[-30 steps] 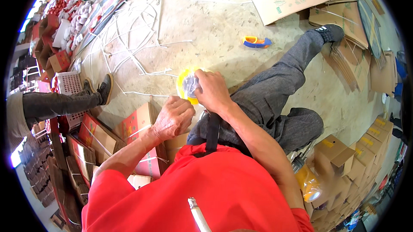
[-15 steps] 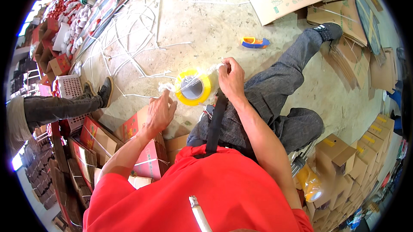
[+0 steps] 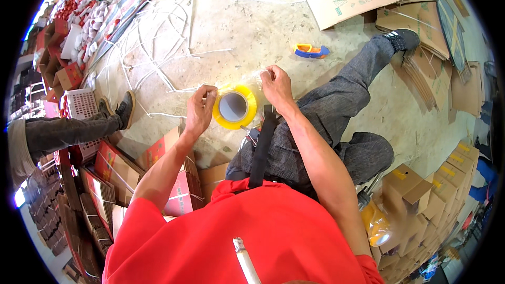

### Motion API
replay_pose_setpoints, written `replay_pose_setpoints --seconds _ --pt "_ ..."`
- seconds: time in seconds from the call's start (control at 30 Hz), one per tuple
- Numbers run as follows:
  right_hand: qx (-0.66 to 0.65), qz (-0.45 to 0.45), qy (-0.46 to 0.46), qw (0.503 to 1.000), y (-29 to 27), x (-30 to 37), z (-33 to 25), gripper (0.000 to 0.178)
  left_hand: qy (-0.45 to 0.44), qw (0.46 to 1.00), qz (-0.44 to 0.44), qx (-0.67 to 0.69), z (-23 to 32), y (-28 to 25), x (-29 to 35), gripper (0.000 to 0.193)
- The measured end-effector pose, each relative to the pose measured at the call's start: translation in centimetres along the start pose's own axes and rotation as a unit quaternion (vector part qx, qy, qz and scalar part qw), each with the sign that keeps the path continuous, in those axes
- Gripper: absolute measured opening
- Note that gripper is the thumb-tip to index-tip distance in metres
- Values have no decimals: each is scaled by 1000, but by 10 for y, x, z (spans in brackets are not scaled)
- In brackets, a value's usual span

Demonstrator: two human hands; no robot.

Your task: The person sits on the floor in a warehouse and assembles flat-packed cardboard boxes. They fold the flaps to form the box shape and use a handheld tape dispenser to seal the seams. The person handles multiple boxes and stacks the finished ones.

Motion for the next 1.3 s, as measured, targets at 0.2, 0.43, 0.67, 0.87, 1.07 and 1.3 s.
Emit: replay_pose_setpoints --seconds 0.2,0.43,0.67,0.87,1.07,1.3 --pt "159 -76 120 977 12 -1 55 59 -57 998 -13 24 -18 13 -22 37" --pt "-29 -290 321 901 32 29 26 78 -110 896 -141 408 25 41 10 56" --pt "-43 -354 213 910 48 27 32 73 -110 879 -150 439 10 42 10 61" --pt "-47 -432 174 884 108 25 44 70 -43 922 -125 364 -43 5 16 65" --pt "-166 -511 193 821 142 58 -13 75 -86 910 -102 393 -129 -37 25 71" --pt "-150 -538 165 813 137 51 13 82 -177 780 -46 598 -145 -30 15 46"
Point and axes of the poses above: each hand's wrist, its own x-axis away from the middle knuckle, its own y-axis out of the palm, z = x × y, the point moved 5 cm from there along -x, towards the middle knuckle, and after that the axes turned 8 degrees about -x, right-handed, at the moved point
